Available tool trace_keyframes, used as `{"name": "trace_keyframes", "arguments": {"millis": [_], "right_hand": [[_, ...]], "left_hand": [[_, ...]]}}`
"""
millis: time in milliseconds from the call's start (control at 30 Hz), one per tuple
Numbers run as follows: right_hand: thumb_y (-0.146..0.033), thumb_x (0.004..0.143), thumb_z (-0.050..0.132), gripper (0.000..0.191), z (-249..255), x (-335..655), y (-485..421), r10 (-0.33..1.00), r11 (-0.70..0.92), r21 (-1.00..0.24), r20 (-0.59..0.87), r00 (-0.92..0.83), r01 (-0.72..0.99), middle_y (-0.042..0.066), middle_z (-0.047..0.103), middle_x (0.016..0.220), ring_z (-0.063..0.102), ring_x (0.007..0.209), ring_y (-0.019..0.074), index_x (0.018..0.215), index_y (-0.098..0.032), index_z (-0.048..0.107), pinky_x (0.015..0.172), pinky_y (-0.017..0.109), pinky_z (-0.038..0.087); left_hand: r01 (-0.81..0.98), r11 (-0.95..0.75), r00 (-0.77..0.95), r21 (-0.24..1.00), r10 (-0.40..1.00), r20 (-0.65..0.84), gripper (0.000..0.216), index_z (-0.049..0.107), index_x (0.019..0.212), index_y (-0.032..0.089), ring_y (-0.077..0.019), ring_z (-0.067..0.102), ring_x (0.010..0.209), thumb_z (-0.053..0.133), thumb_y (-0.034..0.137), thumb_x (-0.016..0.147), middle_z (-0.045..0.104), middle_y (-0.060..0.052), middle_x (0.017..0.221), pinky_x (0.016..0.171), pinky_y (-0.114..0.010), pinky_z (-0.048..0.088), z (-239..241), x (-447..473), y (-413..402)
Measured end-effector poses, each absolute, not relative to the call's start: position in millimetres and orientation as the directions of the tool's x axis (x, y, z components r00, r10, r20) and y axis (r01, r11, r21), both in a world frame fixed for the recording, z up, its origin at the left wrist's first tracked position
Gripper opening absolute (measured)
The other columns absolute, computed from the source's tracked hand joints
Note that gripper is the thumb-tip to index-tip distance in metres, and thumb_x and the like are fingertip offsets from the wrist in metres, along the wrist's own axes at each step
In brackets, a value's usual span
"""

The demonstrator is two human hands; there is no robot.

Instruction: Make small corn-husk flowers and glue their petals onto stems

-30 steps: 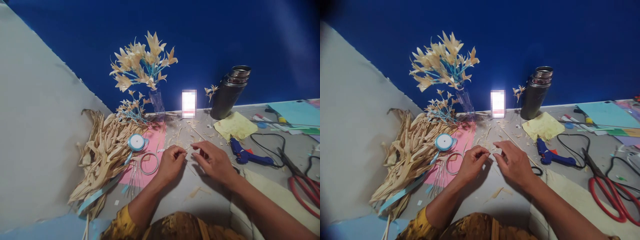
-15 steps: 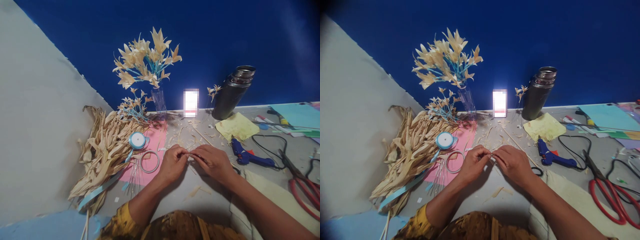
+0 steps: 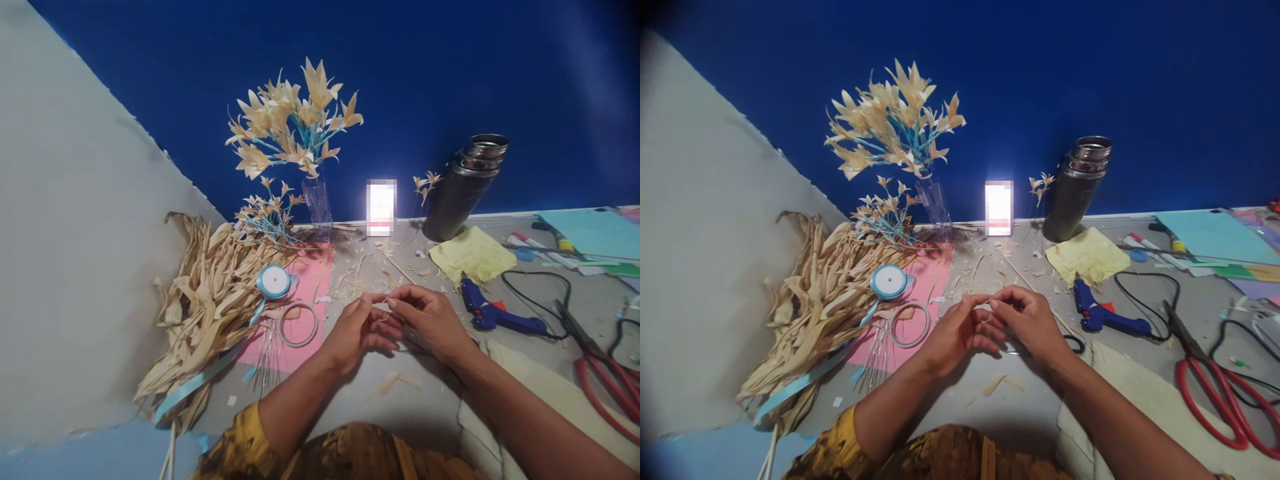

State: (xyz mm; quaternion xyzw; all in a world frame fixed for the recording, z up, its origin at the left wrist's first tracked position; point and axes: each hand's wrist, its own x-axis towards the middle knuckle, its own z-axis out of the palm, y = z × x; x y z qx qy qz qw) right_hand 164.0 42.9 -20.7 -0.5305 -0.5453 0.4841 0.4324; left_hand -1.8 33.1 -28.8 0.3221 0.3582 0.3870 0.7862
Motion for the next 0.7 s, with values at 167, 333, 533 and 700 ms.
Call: {"name": "trace_keyframes", "arguments": {"millis": [167, 333, 533, 700], "right_hand": [[-0.04, 0.081, 0.066, 0.021, -23, 159, 38, 0.998, 0.039, -0.967, 0.026, -0.056, 0.252, 0.001, 0.067, 0.065, 0.059, 0.059, 0.0163, 0.075, -0.02, 0.07, 0.057, 0.028, 0.046], [-0.04, 0.081, 0.064, 0.023, -21, 157, 37, 0.995, 0.053, -0.945, 0.022, -0.099, 0.322, -0.001, 0.064, 0.061, 0.052, 0.054, 0.0143, 0.074, -0.019, 0.07, 0.053, 0.027, 0.04], [-0.04, 0.078, 0.063, 0.024, -21, 160, 42, 0.982, -0.019, -0.953, -0.074, -0.172, 0.301, 0.0, 0.063, 0.063, 0.05, 0.055, 0.0133, 0.073, -0.018, 0.071, 0.053, 0.026, 0.038], [-0.044, 0.076, 0.07, 0.028, -23, 157, 41, 0.977, -0.151, -0.981, -0.167, -0.132, 0.123, -0.005, 0.051, 0.051, 0.038, 0.046, 0.0092, 0.067, -0.019, 0.064, 0.045, 0.023, 0.029]], "left_hand": [[-0.365, 0.364, 0.273, 0.857, 0.922, -0.275, 0.051, 0.061, 0.109, 0.018, -0.0129, 0.061, 0.056, 0.076, 0.055, 0.077, 0.066, -0.001, 0.074, 0.051, -0.024, 0.049, -30, 7, 29], [-0.127, 0.173, 0.059, 0.977, 0.984, -0.167, 0.02, 0.066, 0.082, 0.016, -0.0091, 0.053, 0.05, 0.07, 0.036, 0.081, 0.062, 0.001, 0.064, 0.051, -0.023, 0.043, -27, 1, 35], [0.033, 0.068, 0.066, 0.997, 0.995, -0.07, 0.018, 0.068, 0.078, 0.017, -0.0103, 0.054, 0.053, 0.066, 0.033, 0.085, 0.063, 0.0, 0.062, 0.054, -0.024, 0.043, -25, -6, 38], [-0.344, 0.206, 0.091, 0.916, 0.978, -0.186, 0.043, 0.064, 0.11, 0.018, -0.0094, 0.056, 0.056, 0.073, 0.048, 0.082, 0.066, -0.002, 0.083, 0.053, -0.023, 0.044, -28, -4, 38]]}}
